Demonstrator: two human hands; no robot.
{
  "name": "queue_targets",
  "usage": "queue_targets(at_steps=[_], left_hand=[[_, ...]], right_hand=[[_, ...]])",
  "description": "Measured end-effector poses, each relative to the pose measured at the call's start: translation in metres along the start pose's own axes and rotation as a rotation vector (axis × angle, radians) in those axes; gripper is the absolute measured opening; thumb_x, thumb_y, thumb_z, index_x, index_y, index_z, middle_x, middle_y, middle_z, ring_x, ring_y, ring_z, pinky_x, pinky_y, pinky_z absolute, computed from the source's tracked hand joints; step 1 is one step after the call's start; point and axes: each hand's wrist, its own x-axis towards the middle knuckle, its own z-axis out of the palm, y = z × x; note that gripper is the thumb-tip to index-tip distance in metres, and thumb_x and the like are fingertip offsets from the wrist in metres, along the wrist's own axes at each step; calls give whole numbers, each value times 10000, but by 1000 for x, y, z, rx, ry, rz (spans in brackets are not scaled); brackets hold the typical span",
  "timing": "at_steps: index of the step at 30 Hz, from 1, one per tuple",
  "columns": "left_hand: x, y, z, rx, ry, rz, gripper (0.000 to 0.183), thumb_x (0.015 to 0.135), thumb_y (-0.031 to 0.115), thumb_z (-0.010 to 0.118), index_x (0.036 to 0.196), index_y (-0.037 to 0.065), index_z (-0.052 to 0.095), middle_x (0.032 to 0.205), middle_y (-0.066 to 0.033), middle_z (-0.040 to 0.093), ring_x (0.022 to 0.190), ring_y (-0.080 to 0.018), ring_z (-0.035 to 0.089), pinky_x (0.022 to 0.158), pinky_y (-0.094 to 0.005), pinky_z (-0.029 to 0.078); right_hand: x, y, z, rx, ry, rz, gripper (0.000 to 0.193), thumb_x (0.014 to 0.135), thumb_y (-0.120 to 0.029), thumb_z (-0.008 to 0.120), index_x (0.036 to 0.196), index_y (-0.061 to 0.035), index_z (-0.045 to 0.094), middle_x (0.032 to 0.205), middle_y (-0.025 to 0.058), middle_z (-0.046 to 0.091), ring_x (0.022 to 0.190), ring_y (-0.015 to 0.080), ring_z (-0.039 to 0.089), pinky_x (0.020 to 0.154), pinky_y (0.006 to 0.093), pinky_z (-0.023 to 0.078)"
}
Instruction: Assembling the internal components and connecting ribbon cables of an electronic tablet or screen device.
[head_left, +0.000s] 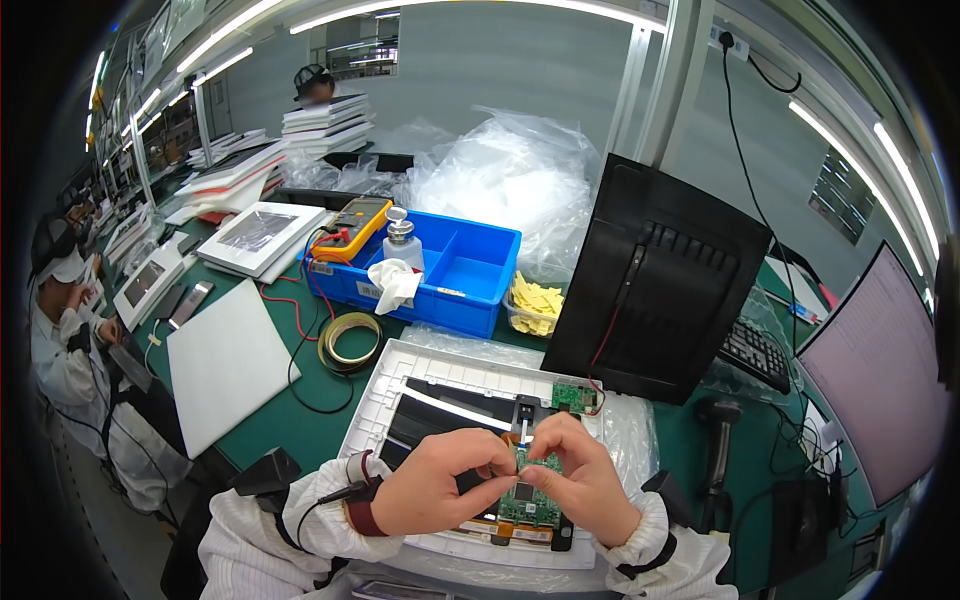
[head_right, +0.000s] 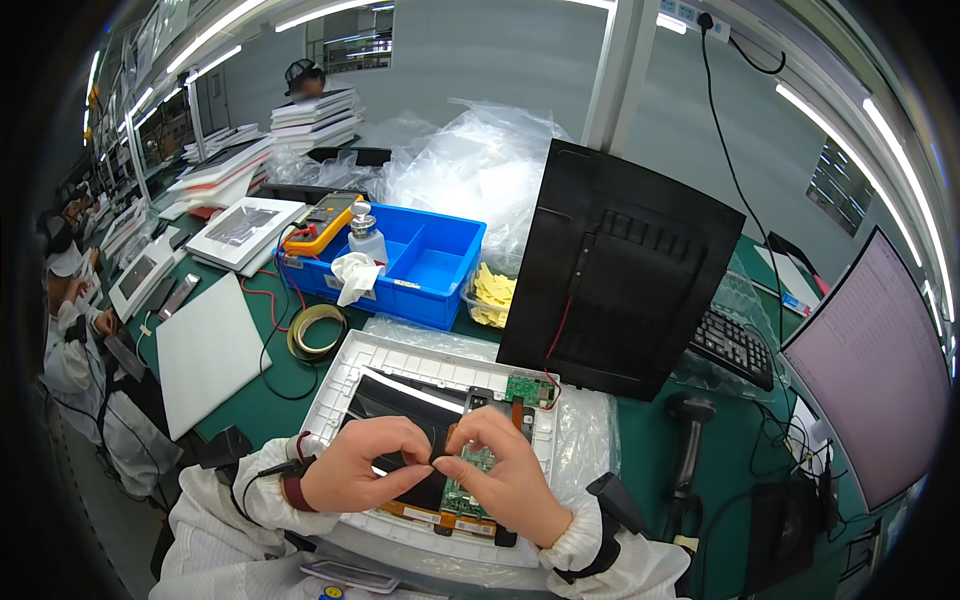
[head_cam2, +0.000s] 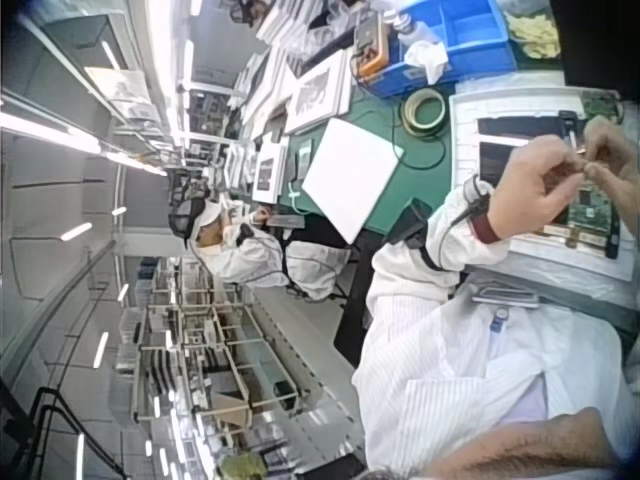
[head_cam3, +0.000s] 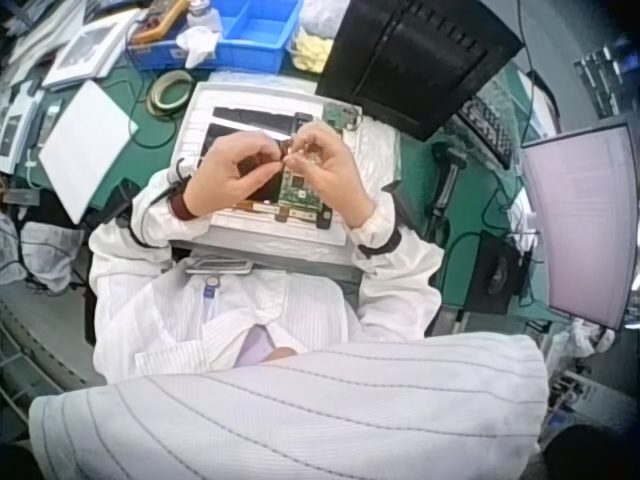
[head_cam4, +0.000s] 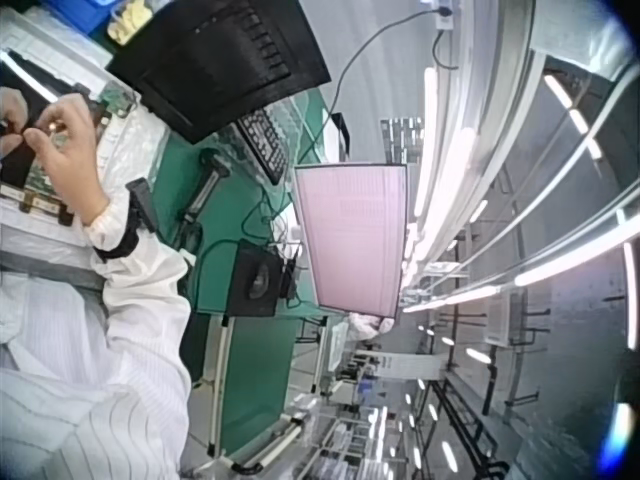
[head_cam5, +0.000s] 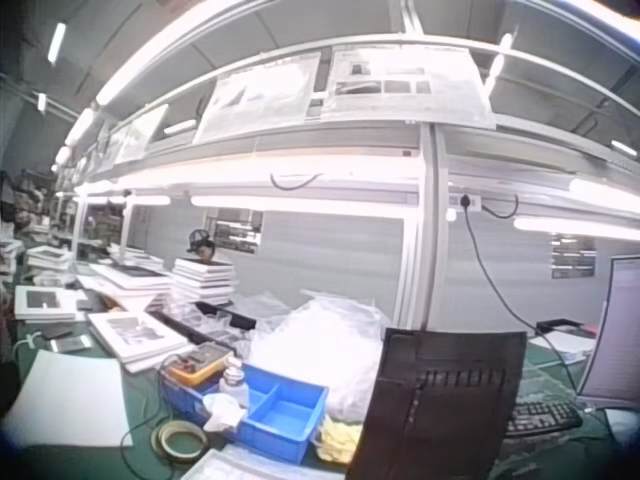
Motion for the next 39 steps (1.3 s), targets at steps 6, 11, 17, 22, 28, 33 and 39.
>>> queue_targets(at_steps=[6, 11, 17, 22, 28, 33, 39], left_hand=[[5, 5, 3, 56, 179, 145, 127, 717, 34, 648, 800, -2, 559, 780, -79, 555, 673, -181, 523, 612, -265, 424], [0, 5, -5, 98, 80, 12, 116, 712, 47, 666, 787, 10, 586, 731, -72, 553, 653, -160, 515, 574, -253, 416], [1, 7, -13, 150, -1, 9, 81, 731, 68, 646, 781, 23, 601, 698, -70, 553, 637, -186, 491, 547, -276, 394], [1, 9, -13, 177, -42, -19, 90, 738, 94, 640, 786, 28, 603, 667, -78, 538, 657, -216, 487, 580, -310, 392], [1, 6, -13, 194, -60, 11, 73, 727, 52, 647, 784, 24, 611, 697, -53, 560, 656, -159, 491, 531, -249, 406], [2, 5, -14, 176, -66, 1, 72, 725, 50, 648, 779, 23, 608, 701, -54, 568, 658, -159, 494, 537, -249, 419], [1, 6, -13, 148, -67, -23, 104, 743, 105, 643, 788, 20, 603, 673, -74, 545, 631, -195, 499, 551, -293, 403]], right_hand=[[-3, -12, 0, 442, -184, 291, 100, 843, -71, 553, 877, 23, 544, 852, 39, 525, 801, 111, 506, 732, 244, 420], [1, -22, -5, 451, -233, 412, 154, 855, -80, 539, 934, 48, 573, 848, 53, 566, 759, 106, 565, 683, 222, 465], [3, -22, -10, 391, -342, 433, 149, 842, -84, 559, 896, 48, 598, 819, 66, 585, 751, 102, 559, 669, 216, 457], [3, -24, -10, 369, -359, 438, 121, 832, -56, 557, 863, 52, 601, 814, 72, 590, 746, 106, 557, 661, 217, 456], [4, -24, -11, 381, -379, 443, 95, 825, -23, 546, 834, 52, 602, 813, 75, 590, 744, 113, 565, 659, 219, 464], [5, -24, -12, 392, -385, 458, 93, 824, -22, 548, 832, 49, 607, 812, 73, 590, 746, 110, 565, 663, 213, 465], [4, -21, -12, 395, -394, 471, 93, 824, -23, 551, 830, 51, 607, 813, 71, 590, 748, 105, 564, 665, 206, 463]])
